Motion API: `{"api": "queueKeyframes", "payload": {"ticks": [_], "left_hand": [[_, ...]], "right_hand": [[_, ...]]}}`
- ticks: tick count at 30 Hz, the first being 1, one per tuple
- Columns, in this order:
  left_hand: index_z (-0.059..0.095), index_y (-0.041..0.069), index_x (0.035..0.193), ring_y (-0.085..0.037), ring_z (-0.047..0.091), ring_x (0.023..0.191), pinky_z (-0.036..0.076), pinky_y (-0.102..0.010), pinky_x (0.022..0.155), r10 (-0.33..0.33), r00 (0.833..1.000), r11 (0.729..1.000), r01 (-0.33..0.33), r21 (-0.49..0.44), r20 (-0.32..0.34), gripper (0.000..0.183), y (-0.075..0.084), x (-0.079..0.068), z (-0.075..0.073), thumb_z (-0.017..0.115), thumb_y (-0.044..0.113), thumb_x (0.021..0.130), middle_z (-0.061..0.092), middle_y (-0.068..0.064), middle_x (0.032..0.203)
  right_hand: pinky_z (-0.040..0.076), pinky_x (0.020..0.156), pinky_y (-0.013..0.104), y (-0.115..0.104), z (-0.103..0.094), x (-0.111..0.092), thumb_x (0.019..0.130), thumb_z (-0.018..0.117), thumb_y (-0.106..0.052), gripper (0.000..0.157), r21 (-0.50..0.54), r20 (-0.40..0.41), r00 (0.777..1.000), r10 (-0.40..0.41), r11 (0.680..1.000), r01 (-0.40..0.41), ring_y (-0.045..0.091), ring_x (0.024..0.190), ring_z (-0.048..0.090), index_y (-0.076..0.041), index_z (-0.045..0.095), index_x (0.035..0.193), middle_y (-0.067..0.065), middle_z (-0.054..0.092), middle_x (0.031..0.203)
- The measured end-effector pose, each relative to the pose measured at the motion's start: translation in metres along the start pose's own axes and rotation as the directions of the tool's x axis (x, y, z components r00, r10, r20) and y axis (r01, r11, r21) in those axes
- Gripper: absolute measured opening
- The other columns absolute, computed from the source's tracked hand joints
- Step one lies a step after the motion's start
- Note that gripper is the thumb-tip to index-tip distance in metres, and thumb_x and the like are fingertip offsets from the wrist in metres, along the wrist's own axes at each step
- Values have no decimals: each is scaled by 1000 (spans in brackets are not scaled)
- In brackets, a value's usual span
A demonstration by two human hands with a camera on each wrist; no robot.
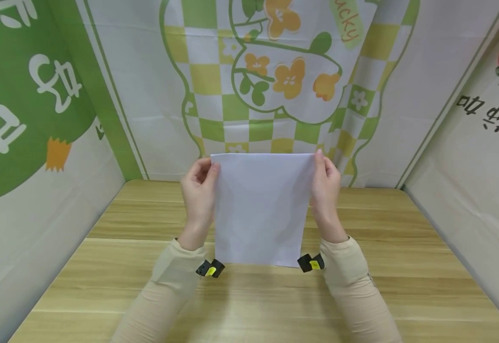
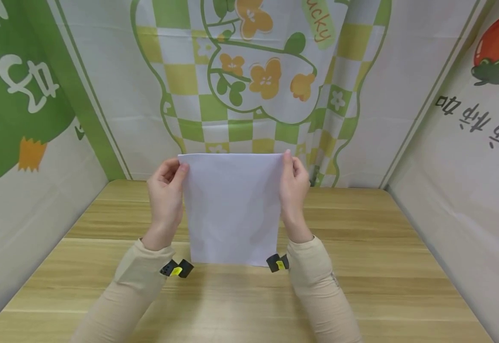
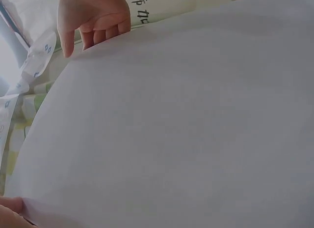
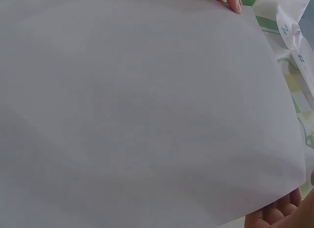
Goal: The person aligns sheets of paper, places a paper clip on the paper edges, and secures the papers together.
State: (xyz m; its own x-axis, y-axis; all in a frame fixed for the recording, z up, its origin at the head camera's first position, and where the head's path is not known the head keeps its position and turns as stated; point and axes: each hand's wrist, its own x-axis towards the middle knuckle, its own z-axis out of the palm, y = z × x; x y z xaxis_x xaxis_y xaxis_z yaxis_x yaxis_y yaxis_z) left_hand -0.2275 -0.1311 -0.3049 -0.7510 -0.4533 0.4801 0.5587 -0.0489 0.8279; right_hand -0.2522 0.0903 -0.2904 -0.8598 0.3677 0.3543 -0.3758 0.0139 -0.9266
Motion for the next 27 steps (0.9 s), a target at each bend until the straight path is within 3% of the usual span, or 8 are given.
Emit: {"api": "queueKeyframes", "payload": {"ticks": [2, 7, 9, 16, 22, 27], "left_hand": [[64, -9, 98, -9, 55, 72, 46, -18, 65, 0, 1000, 1000, 0, -8, -10, 17, -1, 0, 0, 65, 5, 89, 63, 6, 80], [65, -10, 97, -9, 56, 73, 47, -18, 66, 1, 1000, 999, -2, -35, -29, 17, -3, -1, 1, 66, 5, 88, 64, -1, 84], [65, -10, 98, -9, 56, 73, 47, -18, 66, 3, 1000, 999, -4, -49, -31, 18, -3, -1, 2, 66, 5, 88, 64, -1, 83], [66, -11, 97, -7, 56, 72, 46, -16, 65, -3, 998, 996, -2, -86, -58, 17, -5, -2, 4, 67, 2, 86, 65, 8, 79], [68, -6, 95, -7, 58, 72, 48, -17, 66, -20, 998, 993, 12, -117, -67, 15, -5, -2, 5, 70, 3, 84, 65, 1, 80], [69, -3, 93, -7, 58, 72, 48, -17, 66, -26, 998, 991, 17, -130, -65, 11, -5, -3, 5, 70, 2, 84, 65, 4, 80]], "right_hand": [[23, 49, 20, -3, -2, -2, 98, 47, -43, 47, 15, 16, 1000, 10, 1000, -10, 5, 48, 27, -11, 37, 64, -9, 27, 54], [39, 55, 19, -1, -5, 0, 99, 45, -43, 40, 50, 37, 997, 64, 997, -66, 8, 58, 48, -11, 53, 76, -5, 51, 69], [44, 59, 20, 4, -7, 3, 98, 45, -44, 35, 56, 35, 996, 85, 995, -87, 10, 65, 54, -16, 58, 81, -3, 57, 79], [47, 61, 21, 14, -12, 8, 100, 42, -41, 34, 33, 32, 991, 133, 990, -134, 7, 62, 56, -16, 59, 86, -4, 59, 80], [49, 59, 18, 26, -17, 14, 101, 43, -37, 32, 19, 12, 984, 178, 984, -179, 3, 56, 55, -14, 57, 84, -9, 58, 72], [50, 58, 17, 34, -21, 17, 101, 42, -36, 32, 8, 22, 981, 191, 982, -191, 2, 55, 59, -12, 58, 87, -11, 61, 70]]}}
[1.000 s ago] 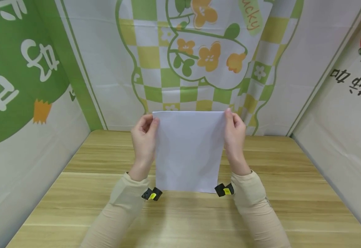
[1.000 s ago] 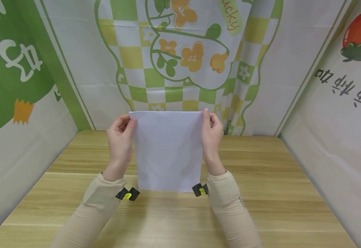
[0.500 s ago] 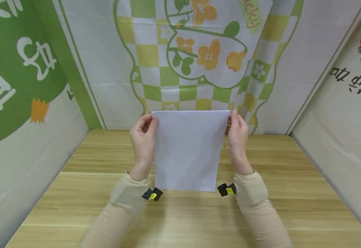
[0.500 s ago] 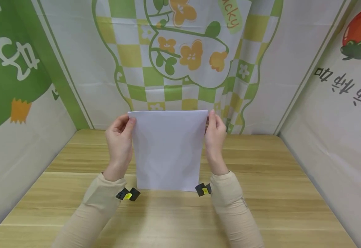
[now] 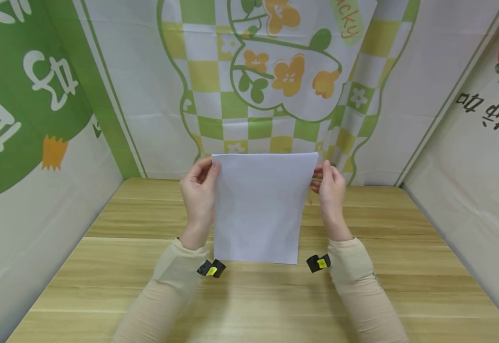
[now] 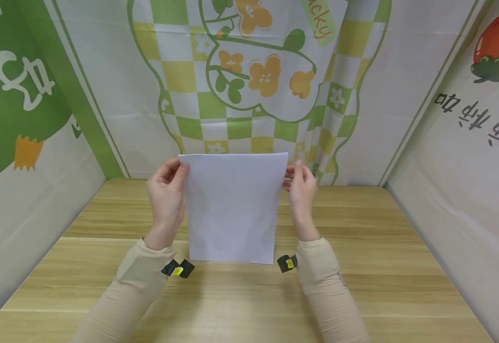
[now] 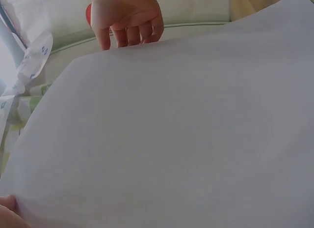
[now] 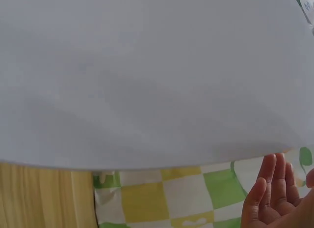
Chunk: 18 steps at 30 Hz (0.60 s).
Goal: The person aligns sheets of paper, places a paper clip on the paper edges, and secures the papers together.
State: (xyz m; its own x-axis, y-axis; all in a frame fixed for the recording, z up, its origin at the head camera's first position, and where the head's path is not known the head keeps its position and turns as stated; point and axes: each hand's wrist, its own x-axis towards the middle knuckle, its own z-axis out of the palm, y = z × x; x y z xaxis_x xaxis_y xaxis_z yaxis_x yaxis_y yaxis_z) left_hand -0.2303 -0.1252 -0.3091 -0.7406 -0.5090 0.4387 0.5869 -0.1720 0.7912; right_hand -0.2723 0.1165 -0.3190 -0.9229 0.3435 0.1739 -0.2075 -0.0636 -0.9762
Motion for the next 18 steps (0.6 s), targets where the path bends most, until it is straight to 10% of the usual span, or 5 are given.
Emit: {"api": "queueKeyframes", "payload": {"ticks": [18], "left_hand": [[70, 9, 86, -8, 59, 74, 50, -17, 69, -8, 1000, 998, 8, -55, -3, 8, 1, -2, 0, 72, 2, 81, 65, 0, 82]], "right_hand": [[47, 57, 16, 38, -19, 21, 100, 43, -38, 43, -217, -19, 999, 46, 975, -49, 3, 62, 64, 1, 61, 106, 6, 70, 90]]}}
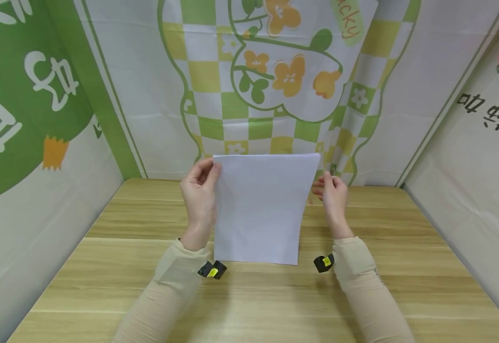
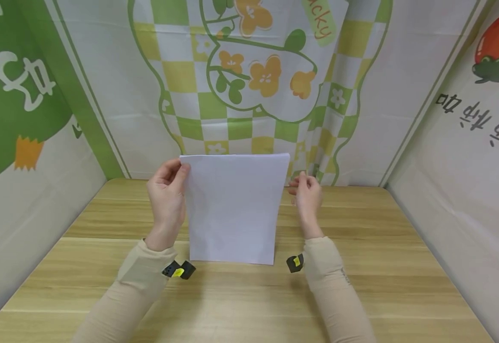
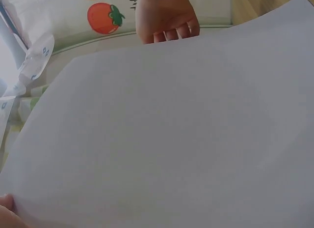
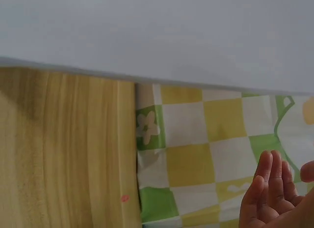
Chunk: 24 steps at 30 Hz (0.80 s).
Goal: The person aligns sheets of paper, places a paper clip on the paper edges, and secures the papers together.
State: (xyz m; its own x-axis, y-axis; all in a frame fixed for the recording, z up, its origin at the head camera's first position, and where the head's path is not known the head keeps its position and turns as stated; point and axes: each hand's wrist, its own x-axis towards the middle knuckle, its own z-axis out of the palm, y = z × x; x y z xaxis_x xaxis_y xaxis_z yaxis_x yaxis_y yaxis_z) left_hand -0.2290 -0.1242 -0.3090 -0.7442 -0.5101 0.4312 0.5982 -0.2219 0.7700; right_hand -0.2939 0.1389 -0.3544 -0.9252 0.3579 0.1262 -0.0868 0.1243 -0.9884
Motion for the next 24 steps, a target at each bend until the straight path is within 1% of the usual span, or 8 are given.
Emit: {"api": "queueKeyframes", "payload": {"ticks": [5, 7, 11, 13, 17, 19, 22, 24], "left_hand": [[71, 13, 83, -8, 59, 73, 50, -17, 68, 2, 1000, 1000, -2, -19, -2, 10, 0, -1, -1, 74, 4, 80, 65, 1, 80], [71, 15, 81, -7, 60, 73, 50, -17, 68, 0, 1000, 1000, 0, -28, -6, 12, -1, -1, -1, 74, 3, 80, 66, 2, 79], [71, 17, 80, -6, 60, 72, 50, -16, 68, -3, 1000, 999, 3, -37, -17, 17, -1, -1, -1, 73, 0, 80, 66, 4, 78], [71, 18, 79, -6, 60, 72, 50, -16, 68, -5, 1000, 999, 4, -44, -24, 20, 0, -1, -1, 72, -2, 80, 66, 5, 78], [72, 17, 79, -6, 61, 72, 50, -16, 68, -6, 1000, 998, 4, -69, -24, 20, 0, -2, 0, 72, -4, 80, 67, 5, 77], [72, 16, 80, -6, 61, 72, 50, -16, 68, -6, 1000, 997, 4, -79, -22, 19, 0, -2, 0, 72, -4, 79, 67, 5, 77], [72, 17, 79, -5, 61, 72, 50, -15, 68, -6, 1000, 996, 4, -85, -20, 21, 0, -2, -1, 72, -3, 80, 67, 5, 77], [73, 18, 79, -5, 61, 72, 50, -15, 68, -4, 1000, 996, 2, -91, -19, 21, 0, -2, -1, 71, -3, 80, 68, 5, 77]], "right_hand": [[48, 57, 16, 10, -2, 7, 101, 43, -36, 41, -62, 16, 999, 31, 998, -30, 1, 60, 63, 0, 61, 107, 8, 70, 93], [49, 57, 17, 14, -3, 10, 101, 43, -33, 39, -84, 21, 999, 35, 996, -33, 0, 58, 62, 1, 61, 107, 10, 71, 94], [51, 60, 19, 21, -5, 15, 100, 44, -32, 39, -147, 25, 999, 34, 989, -30, -3, 57, 61, 2, 61, 108, 18, 70, 103], [51, 60, 19, 25, -6, 17, 100, 44, -31, 38, -181, 25, 999, 35, 983, -30, -3, 57, 61, 1, 62, 107, 17, 70, 103], [51, 62, 19, 31, -7, 20, 100, 46, -31, 36, -225, 31, 998, 47, 974, -38, -3, 58, 60, 0, 62, 109, 12, 71, 99], [51, 62, 19, 33, -8, 21, 100, 46, -31, 36, -240, 38, 998, 53, 970, -42, -3, 58, 60, 0, 62, 110, 12, 71, 101], [53, 65, 22, 37, -7, 22, 99, 46, -32, 37, -266, 47, 997, 54, 963, -39, 4, 65, 65, -1, 62, 112, 14, 70, 104], [51, 62, 19, 39, -7, 23, 99, 46, -32, 37, -275, 51, 997, 55, 961, -38, 10, 71, 69, -1, 61, 113, 16, 69, 106]]}}
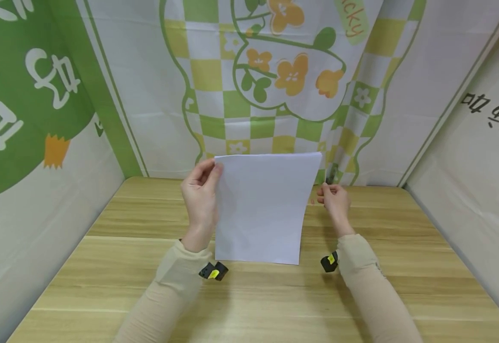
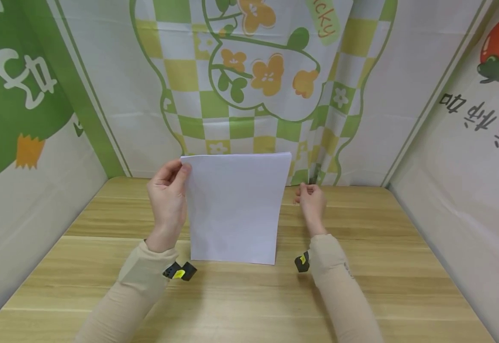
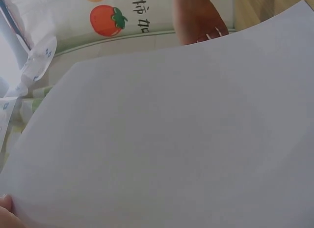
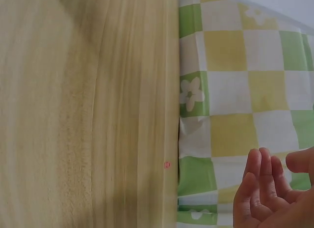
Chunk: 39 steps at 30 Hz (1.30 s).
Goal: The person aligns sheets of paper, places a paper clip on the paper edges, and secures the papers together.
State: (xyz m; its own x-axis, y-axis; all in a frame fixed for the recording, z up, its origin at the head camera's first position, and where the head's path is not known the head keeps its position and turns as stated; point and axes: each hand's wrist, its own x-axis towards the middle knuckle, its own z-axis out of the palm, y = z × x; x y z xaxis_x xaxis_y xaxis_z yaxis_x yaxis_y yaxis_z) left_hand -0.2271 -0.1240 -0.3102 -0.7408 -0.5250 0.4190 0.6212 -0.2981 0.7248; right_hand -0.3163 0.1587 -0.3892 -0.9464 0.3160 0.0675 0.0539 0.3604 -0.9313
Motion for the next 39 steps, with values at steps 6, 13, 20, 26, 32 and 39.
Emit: {"api": "queueKeyframes", "payload": {"ticks": [6, 13, 20, 26, 32, 39], "left_hand": [[73, 18, 78, -5, 62, 72, 51, -16, 69, 15, 1000, 1000, -15, -21, 3, 23, 1, 0, 0, 71, -5, 79, 68, 6, 76], [73, 18, 80, -5, 62, 72, 51, -16, 68, 30, 999, 999, -30, -17, 11, 20, 1, -1, 1, 73, -2, 79, 68, 6, 76], [73, 18, 80, -6, 61, 72, 51, -16, 68, 27, 1000, 1000, -27, -4, 9, 19, 1, -2, -1, 74, 0, 79, 68, 5, 77], [73, 17, 81, -6, 61, 72, 51, -16, 67, 27, 1000, 1000, -27, -3, 12, 15, 1, -2, -1, 75, 3, 78, 68, 4, 77], [73, 15, 83, -6, 61, 72, 50, -16, 66, 36, 999, 999, -36, 11, 18, 12, 1, -2, -1, 76, 3, 78, 68, 1, 78], [73, 15, 83, -7, 61, 72, 51, -17, 68, 21, 1000, 1000, -21, 12, 16, 13, 1, -2, -1, 75, 3, 78, 68, 1, 79]], "right_hand": [[48, 55, 12, 5, 1, 6, 99, 49, -26, 36, -2, 18, 1000, -7, 1000, 7, 0, 57, 62, 4, 58, 117, 20, 69, 106], [43, 52, 11, 13, 4, 13, 97, 52, -22, 31, -77, 17, 999, -30, 997, 32, -9, 48, 52, 3, 59, 113, 21, 69, 104], [42, 57, 13, 19, 6, 18, 95, 53, -22, 28, -216, 40, 999, -29, 976, 37, 0, 60, 61, 0, 62, 110, 19, 69, 107], [45, 65, 20, 23, 6, 20, 92, 55, -18, 26, -280, 58, 998, -17, 960, 33, 27, 85, 69, 0, 64, 109, 20, 68, 107], [48, 84, 39, 32, 6, 25, 90, 56, -16, 25, -332, 80, 996, -34, 941, 59, 35, 98, 62, 1, 65, 106, 21, 67, 107], [45, 95, 45, 41, 7, 33, 91, 55, -18, 30, -365, 128, 992, 1, 930, 47, 37, 108, 56, 2, 64, 111, 23, 62, 116]]}}
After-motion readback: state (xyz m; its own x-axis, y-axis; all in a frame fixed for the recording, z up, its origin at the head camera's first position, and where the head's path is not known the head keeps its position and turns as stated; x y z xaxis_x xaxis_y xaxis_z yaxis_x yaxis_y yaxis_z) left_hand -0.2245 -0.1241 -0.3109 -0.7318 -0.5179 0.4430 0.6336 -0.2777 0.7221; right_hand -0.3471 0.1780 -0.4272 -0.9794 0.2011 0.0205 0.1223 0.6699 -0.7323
